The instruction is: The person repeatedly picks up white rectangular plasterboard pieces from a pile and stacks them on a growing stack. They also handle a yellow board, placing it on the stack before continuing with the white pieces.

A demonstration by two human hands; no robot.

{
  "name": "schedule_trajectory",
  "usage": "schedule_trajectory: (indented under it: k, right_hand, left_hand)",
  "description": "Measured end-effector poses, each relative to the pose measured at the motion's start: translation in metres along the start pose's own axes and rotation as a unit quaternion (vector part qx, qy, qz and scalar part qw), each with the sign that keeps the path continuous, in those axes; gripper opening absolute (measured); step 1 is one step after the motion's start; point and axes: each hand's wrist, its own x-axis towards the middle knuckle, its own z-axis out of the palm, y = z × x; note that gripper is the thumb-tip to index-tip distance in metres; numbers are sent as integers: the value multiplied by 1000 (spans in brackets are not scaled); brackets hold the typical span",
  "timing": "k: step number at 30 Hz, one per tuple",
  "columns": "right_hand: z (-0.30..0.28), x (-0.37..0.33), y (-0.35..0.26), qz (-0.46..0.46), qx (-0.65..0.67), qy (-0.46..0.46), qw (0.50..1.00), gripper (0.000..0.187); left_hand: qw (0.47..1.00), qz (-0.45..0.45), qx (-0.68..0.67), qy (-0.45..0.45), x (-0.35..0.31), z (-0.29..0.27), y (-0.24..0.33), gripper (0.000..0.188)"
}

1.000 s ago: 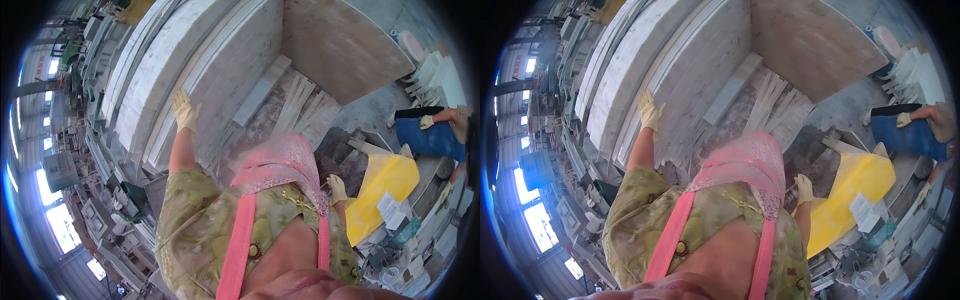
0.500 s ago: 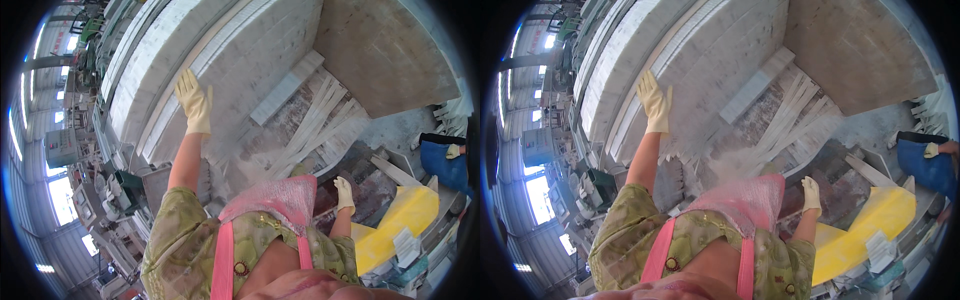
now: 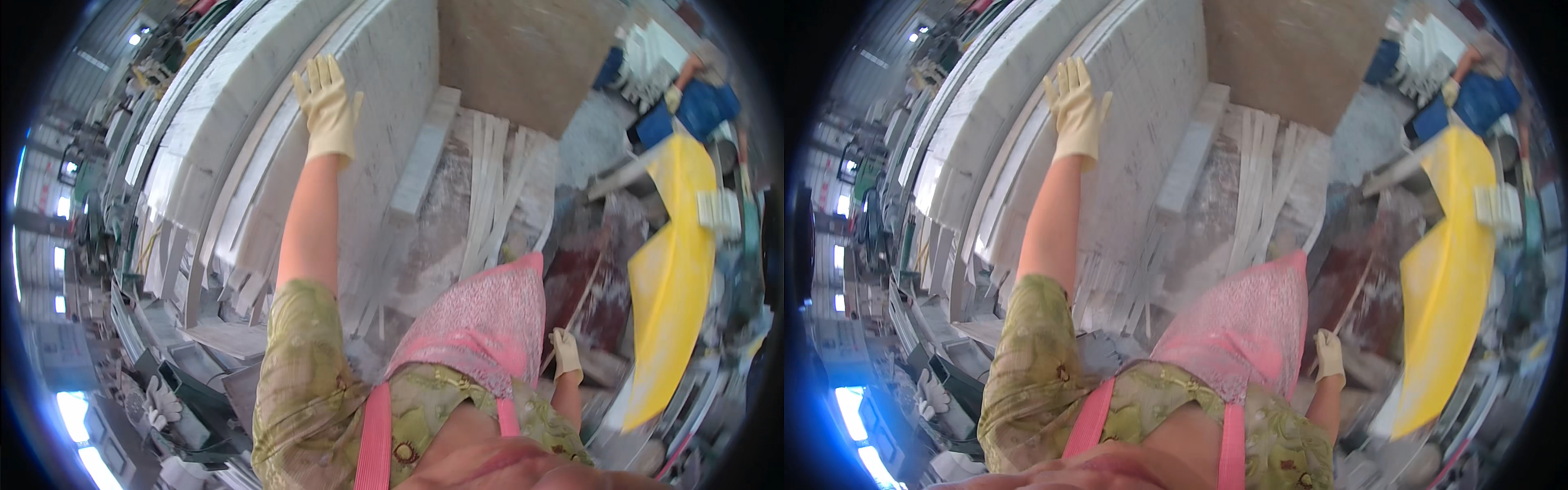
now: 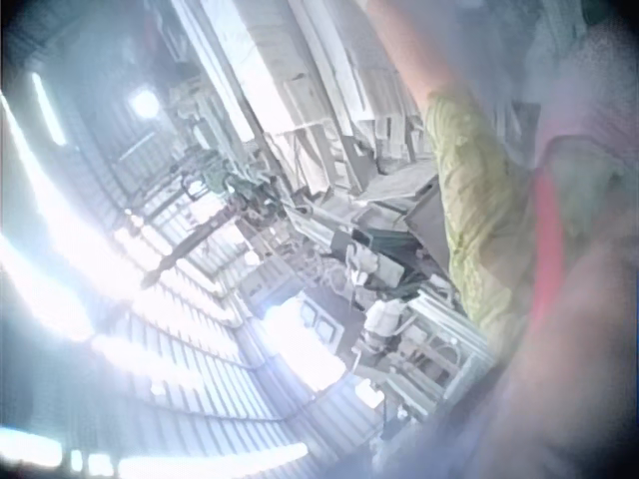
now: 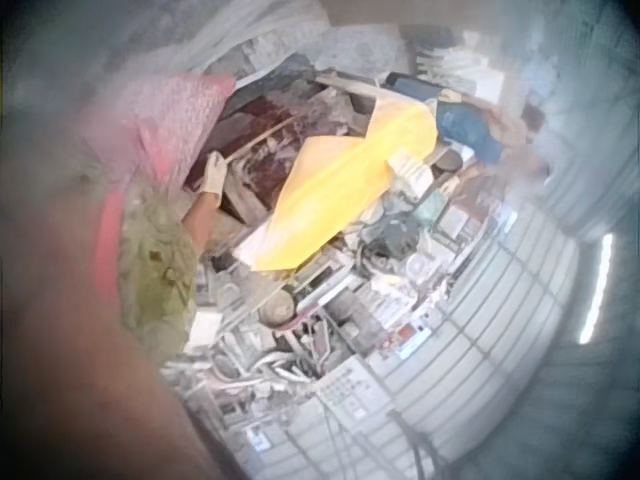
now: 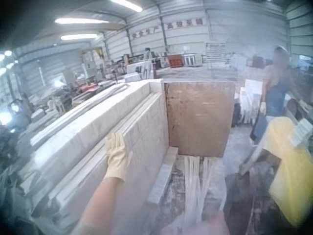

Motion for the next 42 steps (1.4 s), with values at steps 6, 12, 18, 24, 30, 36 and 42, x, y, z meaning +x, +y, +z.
schedule_trajectory:
  k: [6,12,18,24,30,36,42]
  right_hand:
    - [44,-189,111,116,-56,6,992,47]
    - [59,-232,160,106,96,105,984,47]
    - [83,-327,223,226,233,286,902,47]
    - [76,-438,270,328,194,318,868,42]
    - [25,-441,349,407,255,231,846,43]
    - [-156,-343,417,181,67,276,942,41]
    - [-289,-335,387,71,316,294,899,39]
  left_hand:
    - [955,165,-239,54,-16,-59,16,76]
    - [758,370,-521,-130,-228,-79,153,52]
    - [517,315,-573,-553,-446,-104,230,42]
    - [432,346,-561,-616,-483,-181,265,39]
    - [458,351,-593,-562,-485,-282,328,33]
    - [458,325,-582,-588,-533,-418,473,33]
    - [431,425,-607,-514,-523,-538,575,31]
